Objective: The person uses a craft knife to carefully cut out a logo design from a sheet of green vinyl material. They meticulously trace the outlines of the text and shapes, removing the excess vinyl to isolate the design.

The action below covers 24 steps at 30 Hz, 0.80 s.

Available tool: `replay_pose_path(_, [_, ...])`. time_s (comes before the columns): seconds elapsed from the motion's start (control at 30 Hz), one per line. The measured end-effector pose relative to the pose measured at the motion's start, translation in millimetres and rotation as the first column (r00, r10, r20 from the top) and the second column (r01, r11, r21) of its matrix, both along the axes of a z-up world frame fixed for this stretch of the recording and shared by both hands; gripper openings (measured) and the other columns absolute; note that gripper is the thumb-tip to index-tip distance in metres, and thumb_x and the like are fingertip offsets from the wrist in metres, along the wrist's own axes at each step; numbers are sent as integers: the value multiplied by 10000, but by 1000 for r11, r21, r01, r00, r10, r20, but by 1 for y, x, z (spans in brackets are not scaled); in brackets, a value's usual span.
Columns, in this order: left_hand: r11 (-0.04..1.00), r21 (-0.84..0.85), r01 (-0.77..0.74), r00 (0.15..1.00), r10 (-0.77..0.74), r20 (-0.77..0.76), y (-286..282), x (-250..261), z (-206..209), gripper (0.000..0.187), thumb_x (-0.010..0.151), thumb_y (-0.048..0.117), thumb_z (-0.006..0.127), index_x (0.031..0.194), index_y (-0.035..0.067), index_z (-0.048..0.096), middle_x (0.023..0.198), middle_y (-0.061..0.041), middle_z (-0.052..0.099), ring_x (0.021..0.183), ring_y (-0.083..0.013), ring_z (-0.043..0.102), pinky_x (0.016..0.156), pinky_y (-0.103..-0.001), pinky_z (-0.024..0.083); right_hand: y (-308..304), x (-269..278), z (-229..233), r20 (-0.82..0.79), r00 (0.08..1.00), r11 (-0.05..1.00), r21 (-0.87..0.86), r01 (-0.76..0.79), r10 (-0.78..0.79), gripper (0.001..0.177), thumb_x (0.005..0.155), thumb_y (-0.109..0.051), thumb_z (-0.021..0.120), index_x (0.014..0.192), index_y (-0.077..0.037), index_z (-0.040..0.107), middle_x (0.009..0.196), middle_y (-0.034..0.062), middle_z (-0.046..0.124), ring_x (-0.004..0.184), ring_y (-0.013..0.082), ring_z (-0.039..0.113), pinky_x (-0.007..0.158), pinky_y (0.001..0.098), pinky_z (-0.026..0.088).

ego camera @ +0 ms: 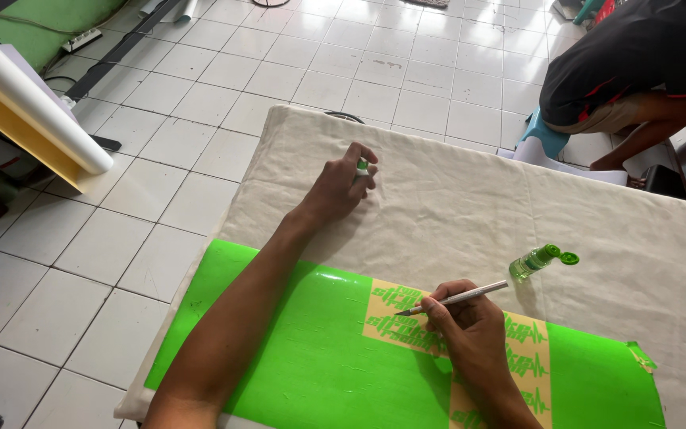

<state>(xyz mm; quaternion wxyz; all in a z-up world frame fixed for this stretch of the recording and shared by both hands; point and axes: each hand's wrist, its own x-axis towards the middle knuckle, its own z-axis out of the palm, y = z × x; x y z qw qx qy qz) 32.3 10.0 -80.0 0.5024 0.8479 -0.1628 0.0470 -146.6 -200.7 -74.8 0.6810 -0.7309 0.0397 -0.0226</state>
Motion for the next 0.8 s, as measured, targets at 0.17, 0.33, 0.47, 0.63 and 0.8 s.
replay_pose_path(0.17, [994, 18, -111, 991, 110, 76, -2, -6, 10, 218, 883, 332, 549, 828, 122, 530, 629, -34, 580, 605, -193, 588, 635, -329, 420, 0, -1, 0, -8, 1000, 1000, -10, -6, 6, 87, 787, -51, 697, 792, -18, 617, 656, 103, 642, 567, 176, 632, 525, 252, 521])
replay_pose_path(0.33, [946, 47, -321, 937, 310, 160, -5, -7, 12, 559, 983, 385, 309, 517, 89, 223, 409, -37, 259, 421, -183, 278, 501, -412, 259, 1, -1, 3, -30, 1000, 1000, 1, -2, 2, 86, 796, -57, 692, 796, -16, 615, 671, 95, 631, 640, 166, 645, 560, 258, 536])
replay_pose_path(0.47, [955, 19, -296, 925, 282, 255, -11, -8, 13, 534, 985, 368, 295, 528, 94, 275, 432, -30, 336, 420, -180, 308, 481, -396, 262, 1, -2, 3, -16, 999, 999, -19, -29, 28, 76, 791, -55, 689, 793, -15, 625, 669, 116, 675, 626, 167, 659, 557, 246, 526])
replay_pose_path(0.63, [994, 15, -110, 968, 104, 228, -8, 7, -17, 299, 870, 74, 507, 1123, 186, 621, 1019, -92, 548, 952, -200, 640, 866, -338, 497, 0, -1, 3, -37, 999, 1000, -15, -16, 16, 89, 786, -52, 702, 792, -16, 621, 662, 103, 651, 574, 168, 619, 548, 250, 509])
replay_pose_path(0.8, [979, -179, -102, 983, 126, 131, -4, -4, 8, 223, 813, 52, 604, 1025, 112, 640, 1001, -102, 646, 818, -204, 687, 751, -273, 568, -1, 0, 1, -26, 999, 998, -33, -44, 43, 78, 783, -49, 697, 784, -19, 625, 658, 108, 672, 577, 158, 625, 542, 241, 504])
